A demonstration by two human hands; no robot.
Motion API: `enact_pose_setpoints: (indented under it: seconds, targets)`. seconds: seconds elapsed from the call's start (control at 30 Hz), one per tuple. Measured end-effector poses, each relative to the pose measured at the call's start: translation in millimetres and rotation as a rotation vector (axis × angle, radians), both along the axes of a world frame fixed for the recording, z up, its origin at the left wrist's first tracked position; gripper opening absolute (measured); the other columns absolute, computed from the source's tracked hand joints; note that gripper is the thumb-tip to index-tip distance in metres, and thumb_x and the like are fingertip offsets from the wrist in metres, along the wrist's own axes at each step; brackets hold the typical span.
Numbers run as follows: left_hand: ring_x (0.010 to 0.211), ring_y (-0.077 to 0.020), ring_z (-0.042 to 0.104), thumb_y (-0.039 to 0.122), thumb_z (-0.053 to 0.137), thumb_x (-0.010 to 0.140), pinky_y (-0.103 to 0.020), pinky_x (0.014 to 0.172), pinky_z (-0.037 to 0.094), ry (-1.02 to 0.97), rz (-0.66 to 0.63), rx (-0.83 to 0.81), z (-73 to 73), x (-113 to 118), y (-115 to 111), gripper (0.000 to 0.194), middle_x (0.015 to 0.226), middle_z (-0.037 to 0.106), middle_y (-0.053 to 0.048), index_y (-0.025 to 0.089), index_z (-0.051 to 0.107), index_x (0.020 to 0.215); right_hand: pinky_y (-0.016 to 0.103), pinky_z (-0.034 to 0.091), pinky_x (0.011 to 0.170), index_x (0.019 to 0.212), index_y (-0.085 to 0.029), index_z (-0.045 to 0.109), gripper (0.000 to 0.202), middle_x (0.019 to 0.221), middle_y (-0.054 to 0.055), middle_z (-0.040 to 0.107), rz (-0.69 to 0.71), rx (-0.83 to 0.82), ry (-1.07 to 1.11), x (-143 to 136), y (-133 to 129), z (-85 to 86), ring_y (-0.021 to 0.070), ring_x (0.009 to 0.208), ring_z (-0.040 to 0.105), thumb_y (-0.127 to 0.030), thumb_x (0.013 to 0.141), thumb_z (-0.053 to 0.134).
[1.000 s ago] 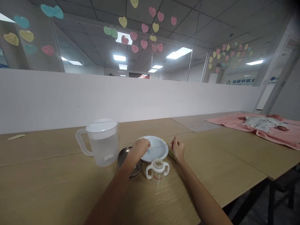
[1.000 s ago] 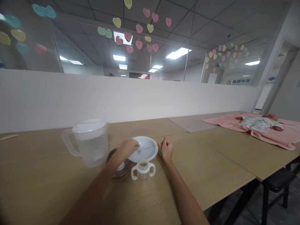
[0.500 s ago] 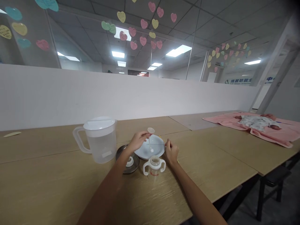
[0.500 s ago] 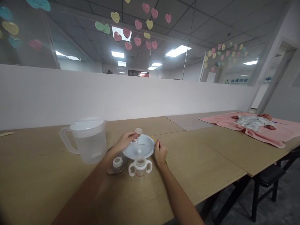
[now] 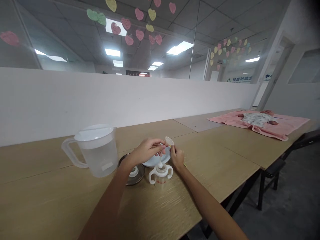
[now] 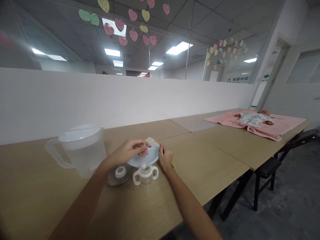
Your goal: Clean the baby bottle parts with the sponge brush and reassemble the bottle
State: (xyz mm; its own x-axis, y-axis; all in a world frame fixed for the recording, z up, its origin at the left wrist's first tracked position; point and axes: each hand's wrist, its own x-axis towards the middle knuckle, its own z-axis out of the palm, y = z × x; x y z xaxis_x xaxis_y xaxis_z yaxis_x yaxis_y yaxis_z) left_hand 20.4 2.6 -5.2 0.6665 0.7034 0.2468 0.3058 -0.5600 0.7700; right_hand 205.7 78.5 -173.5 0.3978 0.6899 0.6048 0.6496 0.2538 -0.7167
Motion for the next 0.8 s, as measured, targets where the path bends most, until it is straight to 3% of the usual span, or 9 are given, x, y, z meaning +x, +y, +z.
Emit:
enact_pose_setpoints:
  seconds: [0.27,0.4,0.5,0.63,0.8]
  targets:
    - [0.07,-0.0141,0.058,0.027,0.053,0.079,-0.02,0.06,0.039,0.414,-0.064,0.11,-8.0,-3,4,0.021,0.076,0.069,0.0,0.018,0.071,0.082,0.024,0.03,0.055,0.061,-0.017,0.059,0.061,0.058,0.006,0.062,0.005,-0.01,-0.034,1,-1,0.4,0.0133,0.052,0.049,-0.057,0.09,0.023]
    - [0.077,-0.0152,0.06,0.026,0.05,0.081,-0.02,0.063,0.04,0.476,-0.031,0.092,-8.8,-7,5,0.026,0.086,0.071,-0.001,0.021,0.073,0.093,0.025,0.03,0.056,0.061,-0.018,0.059,0.06,0.057,0.007,0.061,0.01,-0.017,-0.045,1,-2,-0.1,0.0148,0.053,0.051,-0.055,0.09,0.022]
    - [0.085,-0.0153,0.062,0.025,0.047,0.084,-0.021,0.071,0.043,0.526,0.162,0.16,-11.2,-13,10,0.028,0.097,0.071,-0.002,0.022,0.071,0.099,0.025,0.029,0.056,0.064,-0.017,0.06,0.057,0.06,0.007,0.062,0.014,-0.017,-0.062,1,-3,-1.2,0.0151,0.054,0.051,-0.053,0.09,0.023]
    - [0.072,-0.0211,0.064,0.023,0.057,0.076,-0.028,0.067,0.046,0.747,0.46,0.16,-27.1,-23,22,0.017,0.073,0.07,-0.01,0.014,0.071,0.078,0.024,0.025,0.054,0.079,-0.016,0.064,0.05,0.062,0.007,0.062,-0.054,-0.046,-0.109,0,-2,-2.9,0.0146,0.053,0.048,-0.047,0.09,0.027]
    - [0.07,-0.0267,0.066,0.024,0.07,0.066,-0.035,0.066,0.05,0.822,0.578,0.14,-55.1,-32,36,0.013,0.063,0.067,-0.014,0.012,0.07,0.07,0.024,0.026,0.055,0.095,-0.015,0.064,0.041,0.072,0.006,0.064,-0.049,-0.059,-0.095,0,-2,-1.8,0.0142,0.058,0.051,-0.04,0.09,0.032]
